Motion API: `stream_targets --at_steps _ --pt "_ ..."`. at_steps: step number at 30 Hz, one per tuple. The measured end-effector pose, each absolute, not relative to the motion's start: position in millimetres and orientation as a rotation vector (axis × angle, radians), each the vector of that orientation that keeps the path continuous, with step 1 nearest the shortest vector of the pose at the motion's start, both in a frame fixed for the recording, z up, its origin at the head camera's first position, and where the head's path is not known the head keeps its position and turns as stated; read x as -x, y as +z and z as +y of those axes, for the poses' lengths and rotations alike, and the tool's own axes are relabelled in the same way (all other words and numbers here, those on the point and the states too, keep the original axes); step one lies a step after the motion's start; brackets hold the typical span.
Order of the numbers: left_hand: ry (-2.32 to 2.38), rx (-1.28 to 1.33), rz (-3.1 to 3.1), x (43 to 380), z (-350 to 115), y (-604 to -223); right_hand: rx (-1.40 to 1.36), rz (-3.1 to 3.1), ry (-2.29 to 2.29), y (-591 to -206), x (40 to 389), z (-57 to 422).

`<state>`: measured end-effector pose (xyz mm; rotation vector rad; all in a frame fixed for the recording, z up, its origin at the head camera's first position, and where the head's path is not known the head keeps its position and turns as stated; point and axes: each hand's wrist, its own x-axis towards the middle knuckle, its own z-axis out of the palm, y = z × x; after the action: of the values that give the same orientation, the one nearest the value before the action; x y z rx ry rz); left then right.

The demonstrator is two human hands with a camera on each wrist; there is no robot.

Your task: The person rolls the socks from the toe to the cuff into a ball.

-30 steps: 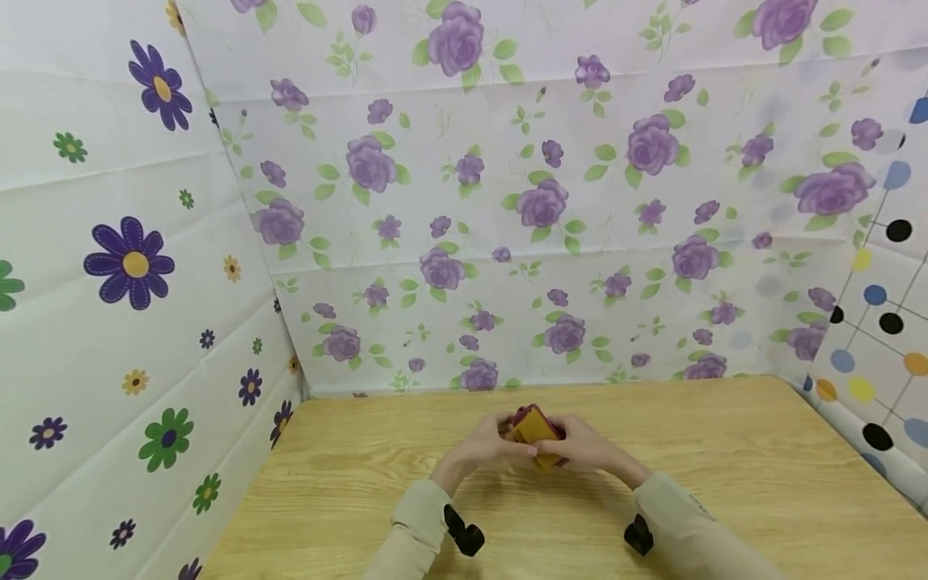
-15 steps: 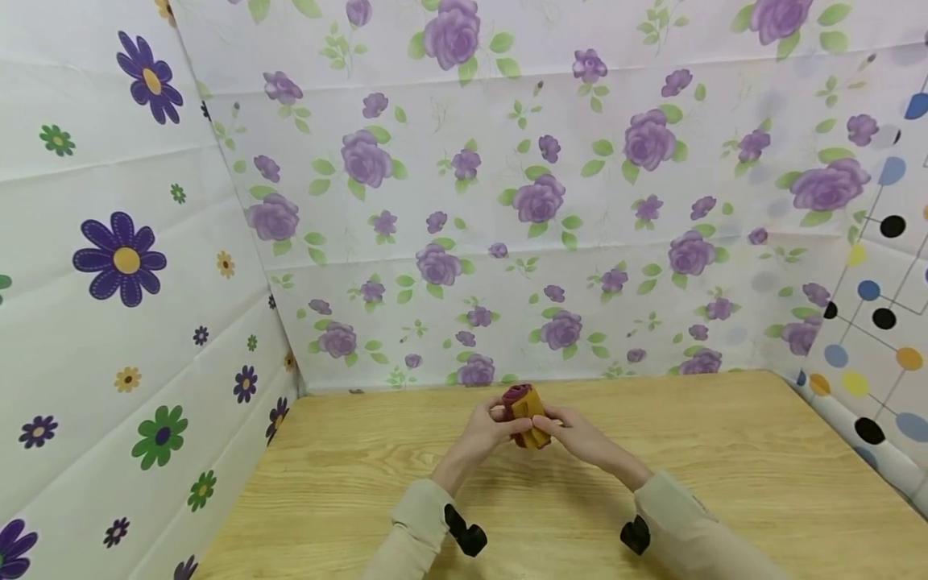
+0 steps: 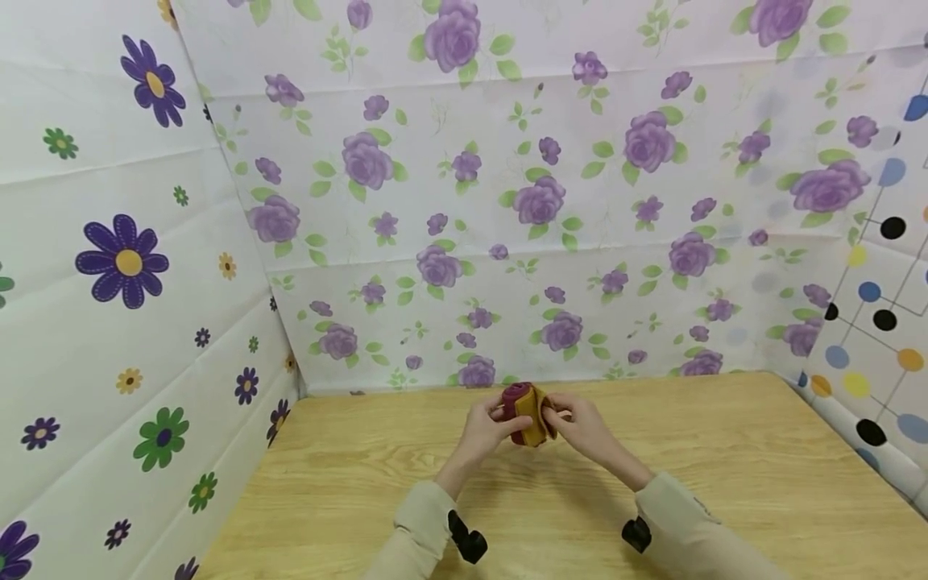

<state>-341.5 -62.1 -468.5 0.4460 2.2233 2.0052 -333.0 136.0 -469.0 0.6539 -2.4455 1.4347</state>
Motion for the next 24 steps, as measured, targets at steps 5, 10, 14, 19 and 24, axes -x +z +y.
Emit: stream_targets --at_steps 5,10,14,19,24 --pt "1.976 -0.536 2.241 341.6 -61.2 -472.9 -0.514 -2.424 1.454 -467.8 333.8 133.7" --pt "1.844 -0.625 2.413 340.0 -58.5 -471.7 -0.425 -2.405 1.533 -468.0 335.3 130.9" --pt "1.749 -0.636 2.514 338.1 -54.9 -469.6 -0.34 -2.432 1.511 -469.7 334.7 127.0" --pt "1.752 -0.58 2.6 337.9 -50.5 -468.4 -0.269 -2.451 1.565 -470.1 332.7 122.5" --pt "1.813 -0.551 2.643 337.3 -48.5 -465.5 -0.309 -2.348 1.529 -470.1 329.2 121.2"
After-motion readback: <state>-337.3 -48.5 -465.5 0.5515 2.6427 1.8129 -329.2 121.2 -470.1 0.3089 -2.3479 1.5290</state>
